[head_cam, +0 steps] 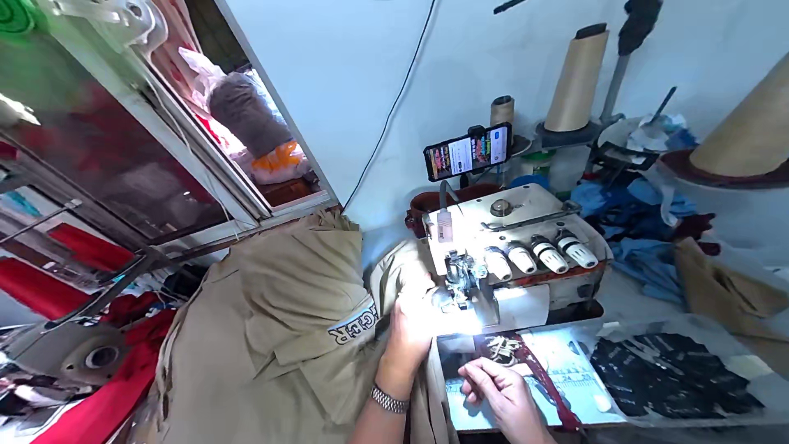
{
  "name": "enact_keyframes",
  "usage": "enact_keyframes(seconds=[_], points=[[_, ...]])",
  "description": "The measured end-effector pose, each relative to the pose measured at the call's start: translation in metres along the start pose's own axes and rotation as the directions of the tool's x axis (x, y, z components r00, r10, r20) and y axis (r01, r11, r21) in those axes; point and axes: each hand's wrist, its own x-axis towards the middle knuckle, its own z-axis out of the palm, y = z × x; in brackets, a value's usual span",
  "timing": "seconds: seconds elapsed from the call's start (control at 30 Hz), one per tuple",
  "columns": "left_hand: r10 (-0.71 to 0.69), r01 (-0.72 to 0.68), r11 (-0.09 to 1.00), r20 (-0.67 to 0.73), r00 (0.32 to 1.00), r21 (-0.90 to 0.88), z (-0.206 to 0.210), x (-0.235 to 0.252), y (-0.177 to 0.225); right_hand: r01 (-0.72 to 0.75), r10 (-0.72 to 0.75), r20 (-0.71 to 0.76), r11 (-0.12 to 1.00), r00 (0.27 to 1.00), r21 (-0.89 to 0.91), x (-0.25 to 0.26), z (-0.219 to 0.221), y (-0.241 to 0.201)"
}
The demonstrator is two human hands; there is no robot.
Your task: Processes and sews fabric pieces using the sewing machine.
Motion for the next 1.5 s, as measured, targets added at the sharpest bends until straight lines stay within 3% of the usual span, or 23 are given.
enact_keyframes(seconds=[0.17,0.3,0.5,0.77,0.9,1.0,1.07,1.13,1.17,1.2,1.23,1.27,1.33,1.37,1.43,1.5], points=[[-0.089,0.095,0.994,-0.120,0.989,0.050,-0.006,-0.015,-0.004,0.008,-0.008,0.017,1.000,1.000,-0.004,0.000,0.000,0.000],[-0.048,0.042,0.999,-0.234,0.971,-0.029,-0.008,-0.049,-0.017,0.035,-0.034,0.022,0.999,0.999,-0.022,-0.001,0.002,0.003],[0.017,-0.067,0.984,-0.283,0.959,-0.165,-0.002,-0.107,-0.016,0.061,-0.066,-0.039,0.992,0.997,-0.110,-0.001,0.017,-0.002],[0.152,-0.179,0.972,-0.173,0.973,-0.155,0.031,-0.156,0.000,0.097,-0.112,-0.130,0.989,0.985,-0.116,0.007,0.035,-0.024],[0.237,-0.230,0.957,0.017,0.971,-0.174,0.021,-0.167,-0.009,0.074,-0.112,-0.402,0.991,0.909,-0.109,0.013,0.011,-0.024],[0.165,-0.162,0.971,0.006,0.986,-0.174,-0.001,-0.182,-0.022,-0.014,-0.001,-0.532,1.000,0.847,-0.024,0.021,-0.013,-0.022],[0.024,-0.019,0.982,0.027,0.999,-0.190,-0.018,-0.199,-0.035,-0.021,-0.038,-0.474,0.993,0.880,-0.119,0.021,-0.022,-0.020],[-0.226,0.252,0.959,0.186,0.956,-0.129,-0.036,-0.217,-0.052,0.052,-0.172,-0.251,0.904,0.953,-0.424,0.017,-0.029,-0.015],[-0.371,0.394,0.919,0.289,0.883,-0.025,-0.044,-0.224,-0.060,0.116,-0.211,-0.098,0.804,0.972,-0.582,0.016,-0.032,-0.014],[-0.500,0.508,0.858,0.361,0.787,0.082,-0.048,-0.229,-0.068,0.171,-0.187,0.055,0.693,0.981,-0.700,0.017,-0.035,-0.012],[-0.602,0.597,0.788,0.387,0.698,0.149,-0.048,-0.234,-0.077,0.194,-0.080,0.183,0.592,0.980,-0.782,0.018,-0.038,-0.012],[-0.653,0.654,0.742,0.373,0.659,0.145,-0.045,-0.240,-0.086,0.174,0.102,0.259,0.505,0.961,-0.845,0.022,-0.037,-0.016],[-0.656,0.697,0.716,0.310,0.688,-0.033,-0.032,-0.251,-0.104,0.116,0.452,0.238,0.282,0.860,-0.952,0.036,-0.028,-0.027],[-0.635,0.691,0.706,0.293,0.715,-0.155,-0.025,-0.253,-0.112,0.113,0.555,0.205,0.196,0.806,-0.974,0.044,-0.024,-0.030],[-0.595,0.659,0.663,0.285,0.751,-0.354,-0.011,-0.252,-0.122,0.109,0.641,0.164,0.125,0.749,-0.986,0.056,-0.021,-0.030],[-0.575,0.619,0.608,0.262,0.775,-0.497,-0.001,-0.250,-0.120,0.077,0.611,0.158,0.157,0.776,-0.985,0.059,-0.021,-0.022]])
